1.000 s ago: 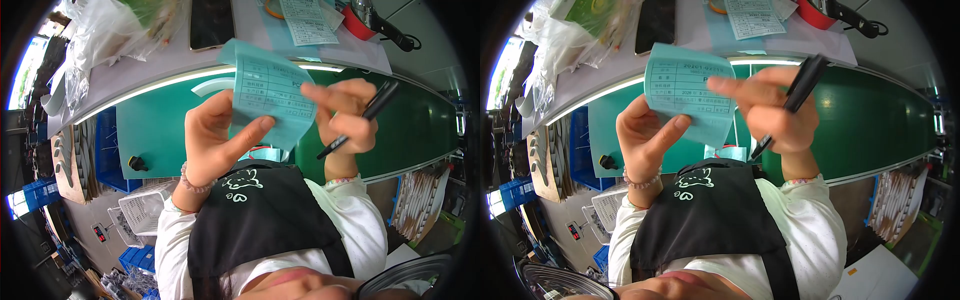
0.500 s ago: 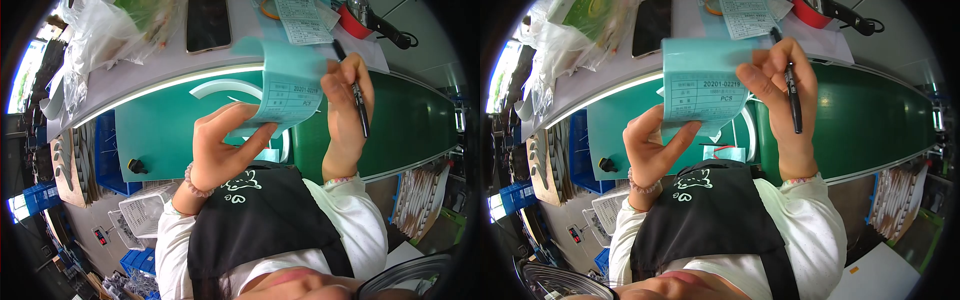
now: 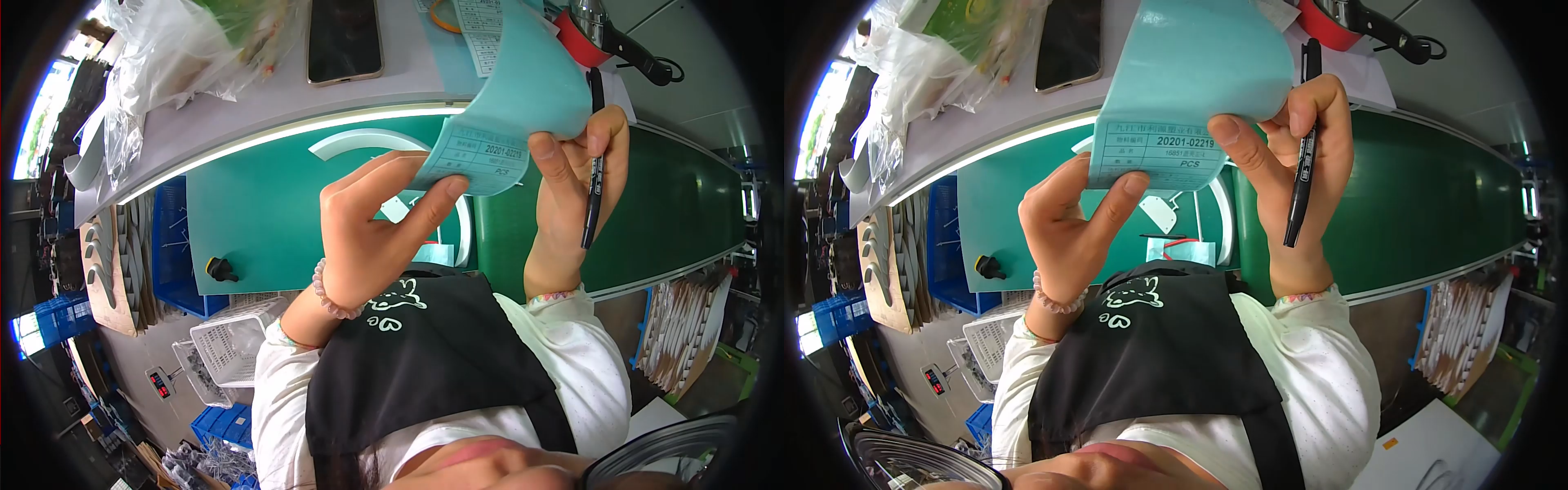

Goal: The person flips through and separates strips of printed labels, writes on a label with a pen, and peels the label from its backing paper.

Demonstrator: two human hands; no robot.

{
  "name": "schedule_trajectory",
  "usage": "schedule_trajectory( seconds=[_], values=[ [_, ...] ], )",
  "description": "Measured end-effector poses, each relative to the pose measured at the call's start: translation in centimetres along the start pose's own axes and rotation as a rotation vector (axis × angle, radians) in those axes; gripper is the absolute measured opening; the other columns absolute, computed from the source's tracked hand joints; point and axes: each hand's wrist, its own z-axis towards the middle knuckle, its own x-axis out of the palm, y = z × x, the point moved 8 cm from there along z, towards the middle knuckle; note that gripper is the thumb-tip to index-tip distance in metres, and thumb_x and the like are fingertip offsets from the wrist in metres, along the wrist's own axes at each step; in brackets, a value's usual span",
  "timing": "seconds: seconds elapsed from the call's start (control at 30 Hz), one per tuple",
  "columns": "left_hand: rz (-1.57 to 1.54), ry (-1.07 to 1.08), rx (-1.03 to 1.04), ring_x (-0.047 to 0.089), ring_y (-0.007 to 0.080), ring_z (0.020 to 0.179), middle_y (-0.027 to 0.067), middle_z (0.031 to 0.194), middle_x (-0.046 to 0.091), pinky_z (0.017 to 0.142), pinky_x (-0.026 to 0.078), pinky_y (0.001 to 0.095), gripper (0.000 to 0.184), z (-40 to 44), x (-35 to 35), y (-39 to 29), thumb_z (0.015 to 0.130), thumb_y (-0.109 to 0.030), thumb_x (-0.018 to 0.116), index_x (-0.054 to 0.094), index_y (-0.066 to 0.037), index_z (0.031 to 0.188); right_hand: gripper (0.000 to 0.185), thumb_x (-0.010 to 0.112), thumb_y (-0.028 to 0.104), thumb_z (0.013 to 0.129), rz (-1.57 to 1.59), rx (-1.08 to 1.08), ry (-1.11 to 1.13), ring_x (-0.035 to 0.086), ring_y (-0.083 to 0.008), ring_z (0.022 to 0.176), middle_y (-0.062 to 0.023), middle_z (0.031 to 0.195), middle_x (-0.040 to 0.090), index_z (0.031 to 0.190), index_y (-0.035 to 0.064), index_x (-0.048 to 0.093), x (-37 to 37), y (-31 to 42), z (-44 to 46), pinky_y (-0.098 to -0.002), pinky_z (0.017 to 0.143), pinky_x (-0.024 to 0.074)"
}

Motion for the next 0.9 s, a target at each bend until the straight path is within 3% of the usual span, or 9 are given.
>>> schedule_trajectory(
  seconds=[0.1, 0.23, 0.5, 0.6, 0.73, 0.83, 0.9],
  values=[
    [-0.001, -0.019, 0.042, 0.061, 0.0142, 0.057, 0.0096, 0.069, 0.065, 0.052, 0.045, 0.0261, 0.020, -0.1, 0.1, 0.2, 0.075, -0.009, 0.079, 0.067, 0.005, 0.082, 0.048, 0.077, -0.004, 0.076, 0.020, 0.004, -0.001, 0.054, -0.0111, 0.076, -0.0015, 0.079, 0.054, 0.085, 0.0128, 0.033, 0.2, 0.2, 0.1, -0.0283, 0.077, 0.0460],
    [0.063, 0.008, -0.048, 0.060, 0.0140, 0.057, 0.0093, 0.067, 0.064, 0.052, 0.045, 0.0266, 0.019, -0.2, -0.2, 0.2, 0.076, -0.009, 0.079, 0.067, 0.005, 0.081, 0.049, 0.077, -0.004, 0.076, -0.008, 0.056, -0.009, 0.053, -0.0108, 0.076, -0.0022, 0.079, 0.054, 0.086, 0.0125, 0.032, -0.3, 0.2, -0.1, -0.0281, 0.078, 0.0457],
    [0.050, -0.050, -0.141, 0.055, 0.0090, 0.049, 0.0063, 0.060, 0.059, 0.043, 0.042, 0.0249, 0.019, -0.3, -0.7, 0.5, 0.077, -0.009, 0.078, 0.064, 0.004, 0.075, 0.046, 0.078, 0.001, 0.077, -0.111, -0.278, 0.056, 0.049, -0.0058, 0.068, 0.0014, 0.073, 0.048, 0.087, 0.0112, 0.035, 0.1, 1.5, -0.9, -0.0232, 0.066, 0.0457],
    [0.007, -0.088, -0.042, 0.055, 0.0077, 0.047, 0.0053, 0.060, 0.060, 0.040, 0.041, 0.0239, 0.018, -0.1, -0.9, 0.1, 0.078, -0.008, 0.077, 0.065, 0.004, 0.074, 0.041, 0.075, 0.008, 0.081, -0.201, -0.328, 0.116, 0.055, -0.0144, 0.074, -0.0089, 0.080, 0.058, 0.090, 0.0117, 0.035, -0.2, 1.3, -1.8, -0.0294, 0.074, 0.0477],
    [-0.002, -0.116, -0.027, 0.057, 0.0082, 0.048, 0.0050, 0.060, 0.061, 0.040, 0.041, 0.0236, 0.015, 0.0, -0.9, -0.5, 0.078, -0.007, 0.076, 0.066, 0.003, 0.075, 0.028, 0.051, 0.037, 0.094, -0.257, -0.291, 0.176, 0.059, -0.0278, 0.077, -0.0190, 0.084, 0.064, 0.094, 0.0112, 0.039, 0.8, 1.9, -2.0, -0.0365, 0.076, 0.0491],
    [-0.006, -0.101, -0.023, 0.058, 0.0086, 0.047, 0.0052, 0.061, 0.061, 0.041, 0.041, 0.0231, 0.014, 0.0, -0.7, -0.3, 0.078, -0.006, 0.076, 0.066, 0.003, 0.075, 0.030, 0.047, 0.040, 0.096, -0.085, -0.203, 0.180, 0.058, -0.0287, 0.079, -0.0195, 0.086, 0.063, 0.094, 0.0107, 0.041, 0.9, 1.6, -1.8, -0.0381, 0.078, 0.0479],
    [-0.004, -0.087, -0.034, 0.058, 0.0087, 0.047, 0.0053, 0.061, 0.061, 0.042, 0.041, 0.0229, 0.013, -0.1, -0.6, -0.1, 0.078, -0.005, 0.076, 0.066, 0.003, 0.075, 0.025, 0.053, 0.032, 0.093, -0.025, -0.190, 0.132, 0.059, -0.0272, 0.076, -0.0186, 0.085, 0.063, 0.093, 0.0105, 0.040, 0.5, 1.2, -1.8, -0.0370, 0.075, 0.0485]
  ],
)
